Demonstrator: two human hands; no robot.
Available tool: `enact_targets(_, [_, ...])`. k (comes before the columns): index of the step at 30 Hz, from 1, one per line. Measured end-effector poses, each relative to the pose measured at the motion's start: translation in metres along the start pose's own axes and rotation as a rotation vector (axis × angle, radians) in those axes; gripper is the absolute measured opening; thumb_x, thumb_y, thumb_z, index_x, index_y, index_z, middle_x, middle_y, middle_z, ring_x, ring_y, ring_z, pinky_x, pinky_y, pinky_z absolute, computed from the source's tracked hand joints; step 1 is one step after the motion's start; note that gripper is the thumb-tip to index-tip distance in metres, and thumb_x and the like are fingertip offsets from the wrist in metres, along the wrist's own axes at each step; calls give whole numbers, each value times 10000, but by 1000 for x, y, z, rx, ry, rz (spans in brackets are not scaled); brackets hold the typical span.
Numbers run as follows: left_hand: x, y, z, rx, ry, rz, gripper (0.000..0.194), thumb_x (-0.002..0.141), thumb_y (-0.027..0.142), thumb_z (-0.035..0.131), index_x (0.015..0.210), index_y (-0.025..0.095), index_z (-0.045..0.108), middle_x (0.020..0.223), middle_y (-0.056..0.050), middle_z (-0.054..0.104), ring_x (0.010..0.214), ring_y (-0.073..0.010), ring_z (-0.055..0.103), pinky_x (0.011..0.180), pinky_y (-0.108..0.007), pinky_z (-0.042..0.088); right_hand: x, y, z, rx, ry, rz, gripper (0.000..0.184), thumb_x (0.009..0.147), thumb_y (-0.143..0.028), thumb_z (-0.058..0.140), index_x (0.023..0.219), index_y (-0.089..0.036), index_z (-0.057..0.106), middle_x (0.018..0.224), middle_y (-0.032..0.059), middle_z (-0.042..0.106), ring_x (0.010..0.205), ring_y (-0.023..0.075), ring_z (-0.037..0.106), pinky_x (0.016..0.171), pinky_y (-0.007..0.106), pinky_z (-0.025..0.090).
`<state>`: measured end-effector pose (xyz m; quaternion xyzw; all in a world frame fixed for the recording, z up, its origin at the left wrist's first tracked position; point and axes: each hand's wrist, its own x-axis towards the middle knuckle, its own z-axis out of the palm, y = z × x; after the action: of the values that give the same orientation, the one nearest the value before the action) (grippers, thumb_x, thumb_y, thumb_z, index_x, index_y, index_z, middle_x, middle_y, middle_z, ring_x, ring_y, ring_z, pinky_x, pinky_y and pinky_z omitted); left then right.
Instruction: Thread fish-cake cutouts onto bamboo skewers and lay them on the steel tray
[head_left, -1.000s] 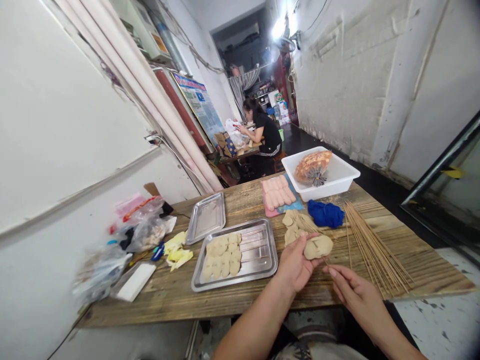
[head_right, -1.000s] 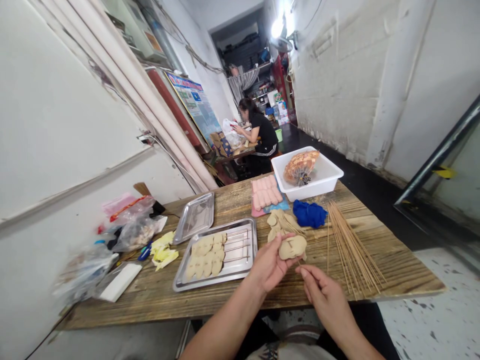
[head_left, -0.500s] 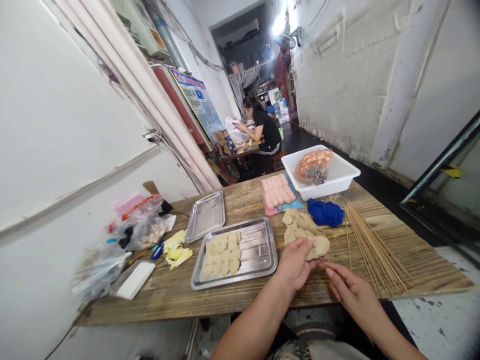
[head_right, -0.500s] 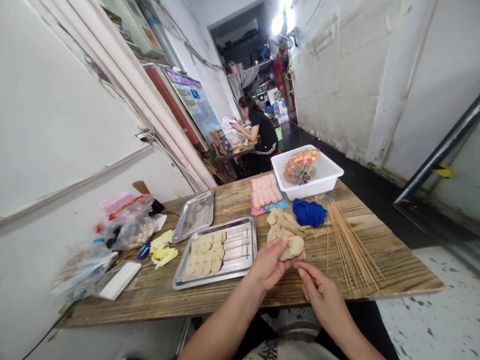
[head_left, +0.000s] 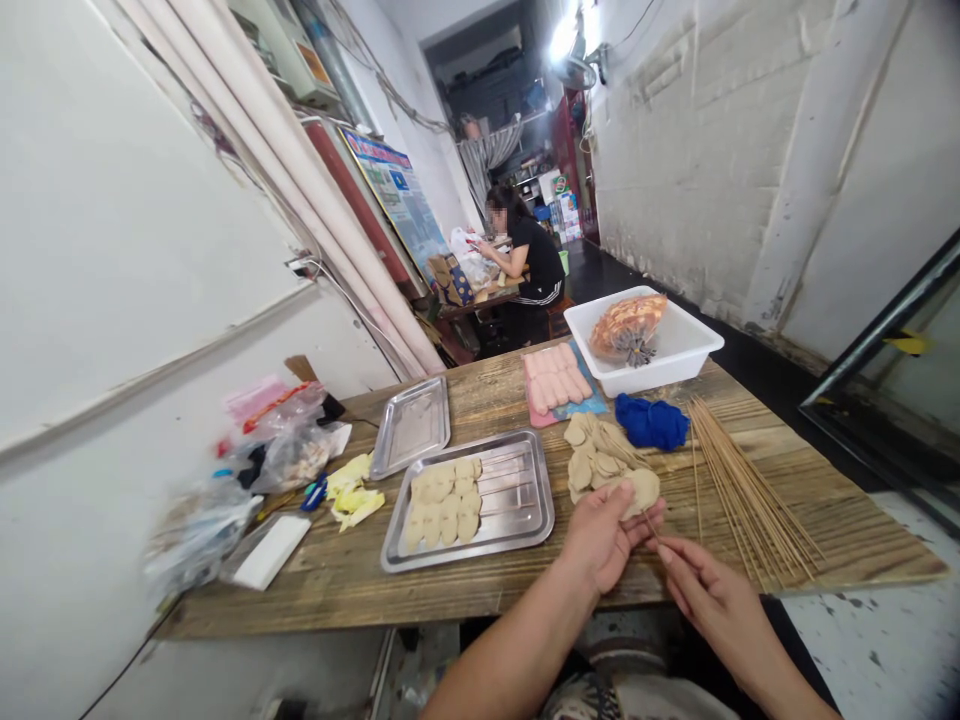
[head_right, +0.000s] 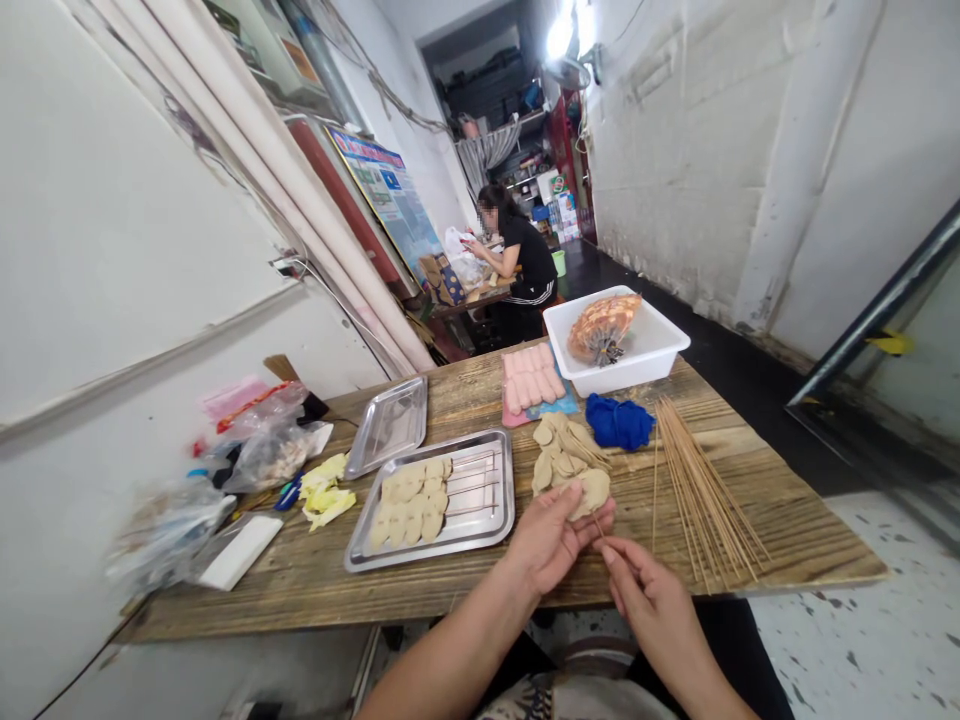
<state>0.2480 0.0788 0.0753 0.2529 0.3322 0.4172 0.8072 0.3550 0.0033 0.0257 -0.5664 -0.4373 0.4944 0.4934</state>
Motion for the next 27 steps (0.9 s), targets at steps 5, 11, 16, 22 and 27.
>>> enact_targets(5, [1, -13, 3, 14, 33, -17, 324, 668, 321, 699, 860, 70, 628, 799, -116, 670, 733, -193, 649, 661, -278, 491, -5, 13, -4, -7, 33, 24, 448, 814, -495, 484, 1039, -118, 572, 511, -57, 423, 465, 102, 370, 428, 217, 274])
enact_targets(11, [0, -24, 10, 28, 41, -38, 353, 644, 354, 707, 848, 75, 637, 778, -114, 670, 682, -170, 643, 551, -211, 438, -2, 5, -7, -29, 68, 6, 421, 808, -484, 494, 990, -118, 595, 484, -68, 405, 440, 94, 353, 415, 214, 260])
enact_targets(16, [-4, -26, 13, 64, 6, -33, 375, 651, 396, 689, 844, 78, 636, 759, -121, 667, 668, -157, 624, 553, -210, 429, -1, 2, -7, -9, 79, -1, 418, 804, -481, 508, 996, -126, 616, 471, -67, 406, 433, 98, 359, 413, 217, 268])
enact_targets(22, [10, 6, 2, 464, 105, 175, 378, 699, 404, 628, 963, 134, 623, 794, -78, 667, 640, -150, 587, 644, -297, 462, -3, 2, -15, 8, 129, -19, 423, 809, -469, 517, 1047, -132, 611, 502, -52, 440, 452, 103, 383, 426, 219, 301])
enact_targets(27, [48, 47, -14, 1199, 225, 643, 245, 711, 214, 595, 947, 183, 653, 936, -74, 664, 806, -195, 578, 794, -347, 429, -7, -2, -21, 7, 186, -32, 395, 769, -462, 563, 991, -150, 659, 455, -51, 448, 429, 107, 408, 407, 212, 332])
